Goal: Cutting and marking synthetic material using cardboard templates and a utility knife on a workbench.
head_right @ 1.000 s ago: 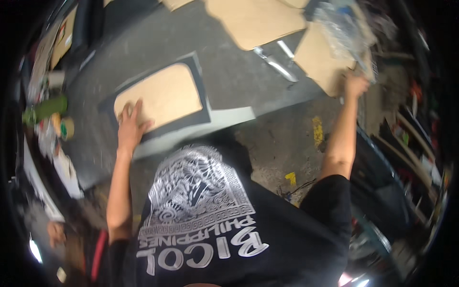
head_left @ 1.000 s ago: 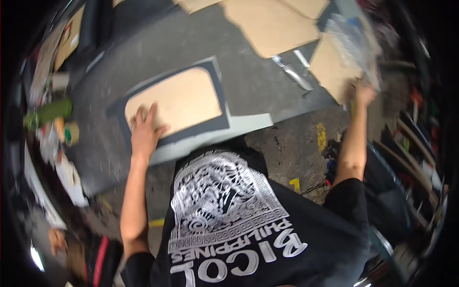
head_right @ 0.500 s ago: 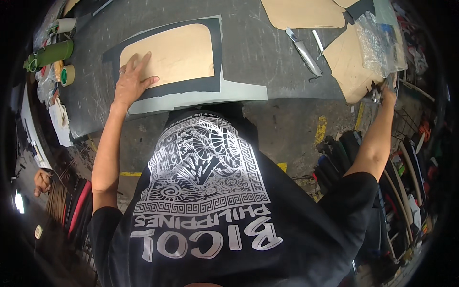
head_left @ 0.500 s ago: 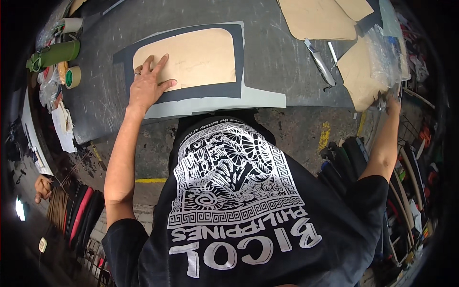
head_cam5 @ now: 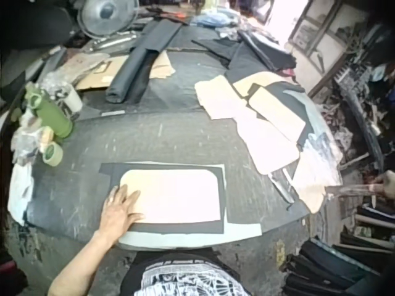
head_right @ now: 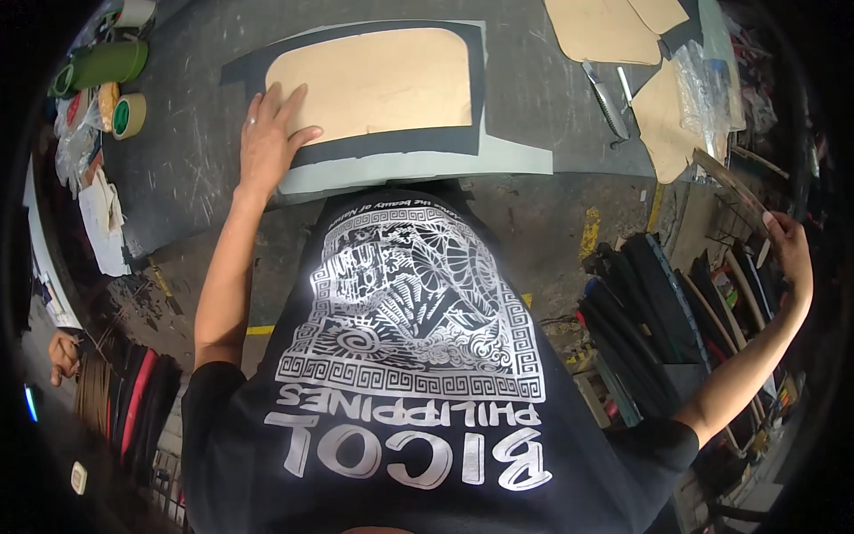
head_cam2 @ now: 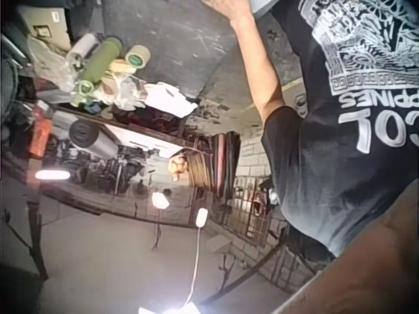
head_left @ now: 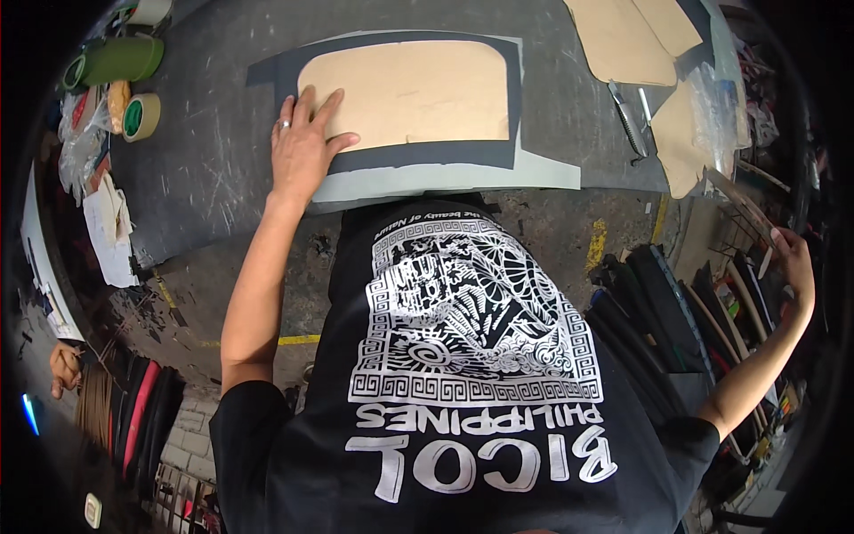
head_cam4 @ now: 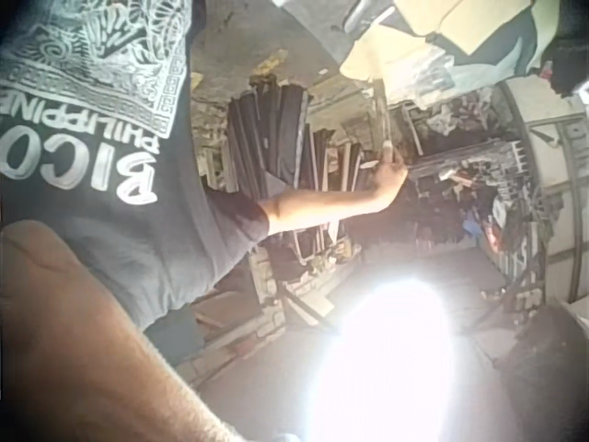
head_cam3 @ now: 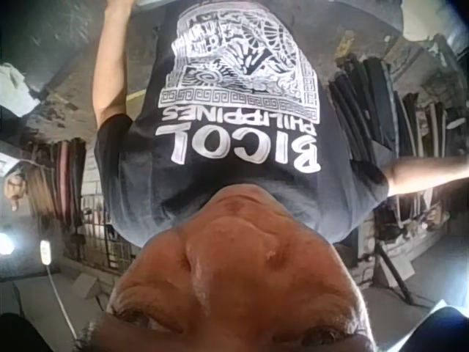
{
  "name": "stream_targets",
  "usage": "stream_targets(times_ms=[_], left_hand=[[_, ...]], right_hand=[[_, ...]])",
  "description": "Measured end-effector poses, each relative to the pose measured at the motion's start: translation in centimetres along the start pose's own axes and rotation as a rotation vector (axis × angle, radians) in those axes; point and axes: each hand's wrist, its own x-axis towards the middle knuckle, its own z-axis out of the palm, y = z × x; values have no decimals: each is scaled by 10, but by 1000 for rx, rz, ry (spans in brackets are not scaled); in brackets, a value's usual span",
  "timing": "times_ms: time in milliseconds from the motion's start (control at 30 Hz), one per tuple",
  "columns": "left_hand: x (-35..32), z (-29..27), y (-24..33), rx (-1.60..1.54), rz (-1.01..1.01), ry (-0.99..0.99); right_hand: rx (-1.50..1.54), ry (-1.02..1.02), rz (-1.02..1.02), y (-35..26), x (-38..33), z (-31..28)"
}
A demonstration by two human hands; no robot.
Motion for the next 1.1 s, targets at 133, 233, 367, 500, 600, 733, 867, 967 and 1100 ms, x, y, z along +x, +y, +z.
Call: stream_targets(times_ms=[133, 233, 367, 500, 600, 733, 867, 967, 1100], left_hand=[[27, 21, 13, -198, 3, 61], [24, 17, 17, -255, -83, 55], [26, 14, 27, -379, -134, 83], [25, 11, 34, -388, -113, 138], [24, 0, 34, -390, -105, 139], [21, -9, 41, -325, -121, 70], [24, -17, 28, -310, -61, -38], [43, -20, -10, -481, -145, -82], [54, -27, -23, -398, -366, -72]], right_hand=[[373, 21, -484, -81, -44, 29], [581, 0, -679, -210, -25, 94], [785, -11, -926, -341, -18, 153], [950, -79, -1028, -386, -1, 196], [851, -23, -1016, -395, 7, 211], [552, 364, -1150, -391, 8, 221], [420, 461, -1097, -390, -8, 202], [622, 390, -963, -384, -12, 184], [799, 302, -696, -367, 5, 196]])
